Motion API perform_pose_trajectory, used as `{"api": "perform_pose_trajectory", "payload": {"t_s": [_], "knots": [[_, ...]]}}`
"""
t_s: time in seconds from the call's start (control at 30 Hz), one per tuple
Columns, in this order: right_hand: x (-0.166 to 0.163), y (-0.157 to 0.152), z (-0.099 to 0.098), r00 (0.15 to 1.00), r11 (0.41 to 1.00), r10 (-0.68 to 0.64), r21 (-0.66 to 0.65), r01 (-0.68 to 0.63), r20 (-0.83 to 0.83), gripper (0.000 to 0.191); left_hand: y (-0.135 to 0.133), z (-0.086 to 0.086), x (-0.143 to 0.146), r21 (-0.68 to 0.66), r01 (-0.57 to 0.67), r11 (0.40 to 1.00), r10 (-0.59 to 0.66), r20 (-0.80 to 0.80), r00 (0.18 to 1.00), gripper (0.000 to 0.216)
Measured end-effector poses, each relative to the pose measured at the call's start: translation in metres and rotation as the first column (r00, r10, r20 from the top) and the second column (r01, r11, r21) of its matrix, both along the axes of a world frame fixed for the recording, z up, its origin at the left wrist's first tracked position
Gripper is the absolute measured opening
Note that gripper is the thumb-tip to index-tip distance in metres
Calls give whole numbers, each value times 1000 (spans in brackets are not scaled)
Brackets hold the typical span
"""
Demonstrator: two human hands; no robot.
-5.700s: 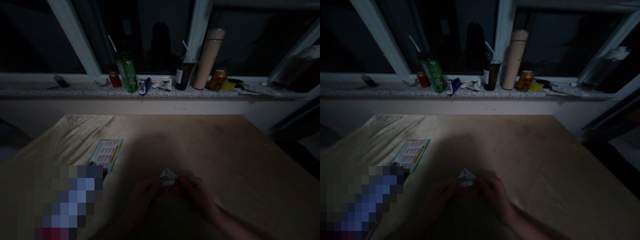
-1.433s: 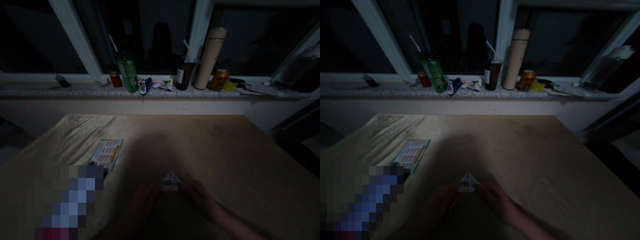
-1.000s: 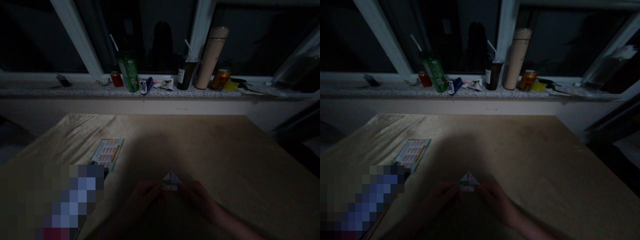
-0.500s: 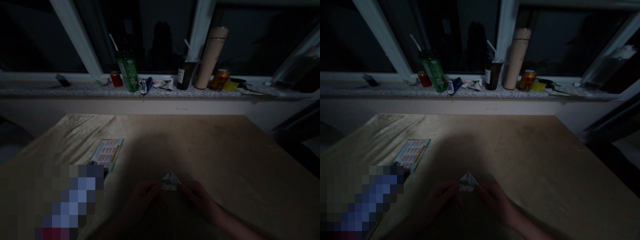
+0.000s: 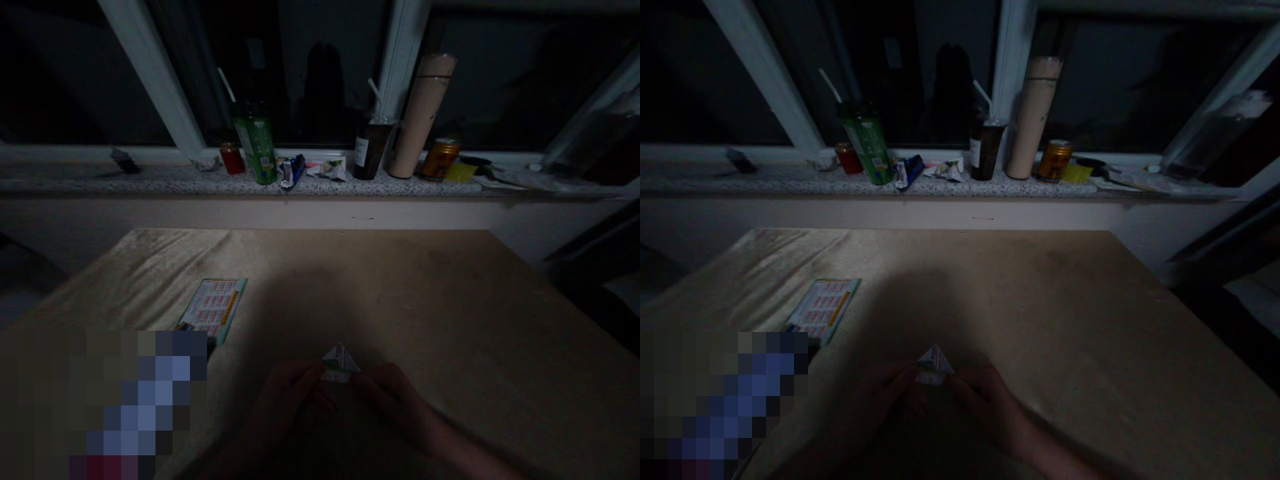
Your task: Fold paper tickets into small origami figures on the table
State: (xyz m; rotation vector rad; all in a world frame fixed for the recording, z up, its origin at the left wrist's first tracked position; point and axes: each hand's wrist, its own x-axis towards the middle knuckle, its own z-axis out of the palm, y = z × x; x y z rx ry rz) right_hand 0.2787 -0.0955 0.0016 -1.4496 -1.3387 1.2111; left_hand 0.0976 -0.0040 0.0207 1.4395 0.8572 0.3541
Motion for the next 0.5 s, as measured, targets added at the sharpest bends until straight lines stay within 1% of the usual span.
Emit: {"api": "perform_pose_trajectory", "payload": {"t_s": [0.1, 0.27, 0.33, 0.43, 0.5], "knots": [[0, 2, 0, 999, 999, -42, -16, 42, -30, 53, 1, 2, -2, -39, 53, 998, -50, 64, 997, 36], [3, 4, -9, 981, 982, -177, -82, 171, -76, 57, 1, 0, -5, -181, 129, 975, -104, 144, 984, 34], [4, 4, -11, 972, 974, -213, -102, 204, -96, 58, 1, -1, -4, -215, 153, 964, -117, 168, 979, 35], [4, 4, -10, 968, 973, -217, -114, 203, -127, 58, 1, -4, -3, -231, 145, 962, -110, 156, 982, 38], [2, 3, -9, 967, 973, -217, -110, 203, -133, 56, 1, -4, -2, -210, 117, 971, -94, 118, 989, 39]]}}
